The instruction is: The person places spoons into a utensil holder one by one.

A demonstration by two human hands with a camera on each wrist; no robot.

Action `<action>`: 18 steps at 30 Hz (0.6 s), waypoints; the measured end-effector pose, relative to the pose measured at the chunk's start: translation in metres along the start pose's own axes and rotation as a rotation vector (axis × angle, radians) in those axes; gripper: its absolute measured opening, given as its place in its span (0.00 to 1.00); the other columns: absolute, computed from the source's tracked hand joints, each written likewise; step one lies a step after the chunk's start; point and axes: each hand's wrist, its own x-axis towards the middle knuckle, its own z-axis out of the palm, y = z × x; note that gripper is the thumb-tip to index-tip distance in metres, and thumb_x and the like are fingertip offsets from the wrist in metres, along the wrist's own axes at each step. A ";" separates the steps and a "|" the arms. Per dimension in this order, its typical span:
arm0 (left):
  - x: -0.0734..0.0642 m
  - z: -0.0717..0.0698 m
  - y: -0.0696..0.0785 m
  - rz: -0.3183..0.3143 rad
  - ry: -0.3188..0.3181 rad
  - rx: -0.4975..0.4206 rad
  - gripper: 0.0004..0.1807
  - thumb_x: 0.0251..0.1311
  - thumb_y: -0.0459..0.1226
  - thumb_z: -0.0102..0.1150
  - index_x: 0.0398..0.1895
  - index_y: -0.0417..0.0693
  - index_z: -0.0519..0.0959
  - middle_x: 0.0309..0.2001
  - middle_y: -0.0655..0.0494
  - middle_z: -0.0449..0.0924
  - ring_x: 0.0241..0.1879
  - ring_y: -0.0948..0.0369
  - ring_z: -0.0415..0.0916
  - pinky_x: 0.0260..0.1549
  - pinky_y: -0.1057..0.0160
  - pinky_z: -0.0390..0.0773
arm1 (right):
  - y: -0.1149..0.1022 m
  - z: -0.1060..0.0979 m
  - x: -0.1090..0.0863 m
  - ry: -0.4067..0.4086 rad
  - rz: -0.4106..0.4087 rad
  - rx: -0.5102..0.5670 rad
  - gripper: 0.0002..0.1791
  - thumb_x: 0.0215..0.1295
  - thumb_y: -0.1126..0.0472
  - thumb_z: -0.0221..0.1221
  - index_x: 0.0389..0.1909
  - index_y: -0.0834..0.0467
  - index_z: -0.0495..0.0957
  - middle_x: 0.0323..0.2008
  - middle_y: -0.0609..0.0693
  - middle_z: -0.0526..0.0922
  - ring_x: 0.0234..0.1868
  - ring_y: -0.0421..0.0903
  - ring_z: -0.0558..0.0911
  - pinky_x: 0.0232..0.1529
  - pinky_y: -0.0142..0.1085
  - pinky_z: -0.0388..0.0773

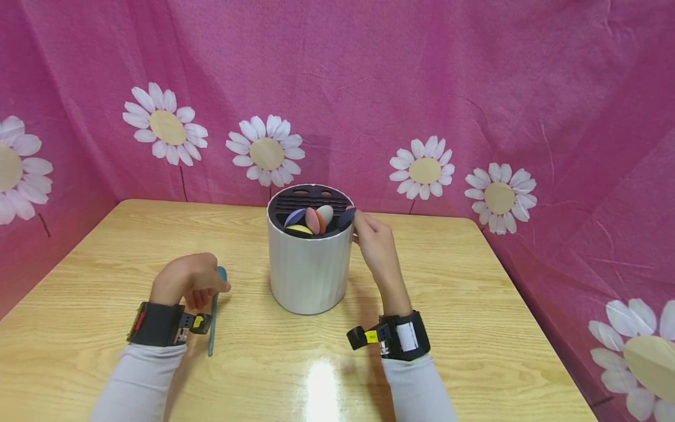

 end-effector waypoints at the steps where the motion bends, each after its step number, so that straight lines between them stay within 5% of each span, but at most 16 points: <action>1: 0.001 0.001 0.001 -0.004 -0.006 0.000 0.15 0.64 0.37 0.60 0.23 0.35 0.76 0.19 0.47 0.76 0.18 0.56 0.77 0.19 0.62 0.79 | 0.000 0.000 0.000 0.000 0.000 0.000 0.34 0.67 0.35 0.53 0.58 0.59 0.78 0.54 0.54 0.79 0.55 0.48 0.77 0.58 0.46 0.71; 13: 0.013 0.010 0.008 -0.056 -0.024 0.057 0.14 0.61 0.32 0.63 0.41 0.27 0.74 0.23 0.41 0.81 0.23 0.52 0.81 0.25 0.58 0.82 | 0.001 0.001 0.000 0.011 0.001 -0.013 0.34 0.67 0.34 0.53 0.58 0.57 0.79 0.54 0.53 0.79 0.54 0.48 0.77 0.58 0.47 0.71; 18: 0.014 0.014 0.011 -0.019 -0.009 0.074 0.12 0.58 0.32 0.66 0.36 0.31 0.75 0.23 0.42 0.81 0.22 0.52 0.81 0.23 0.58 0.82 | 0.001 0.000 0.000 0.013 0.004 -0.014 0.34 0.66 0.34 0.53 0.58 0.57 0.78 0.54 0.53 0.79 0.54 0.47 0.77 0.58 0.46 0.71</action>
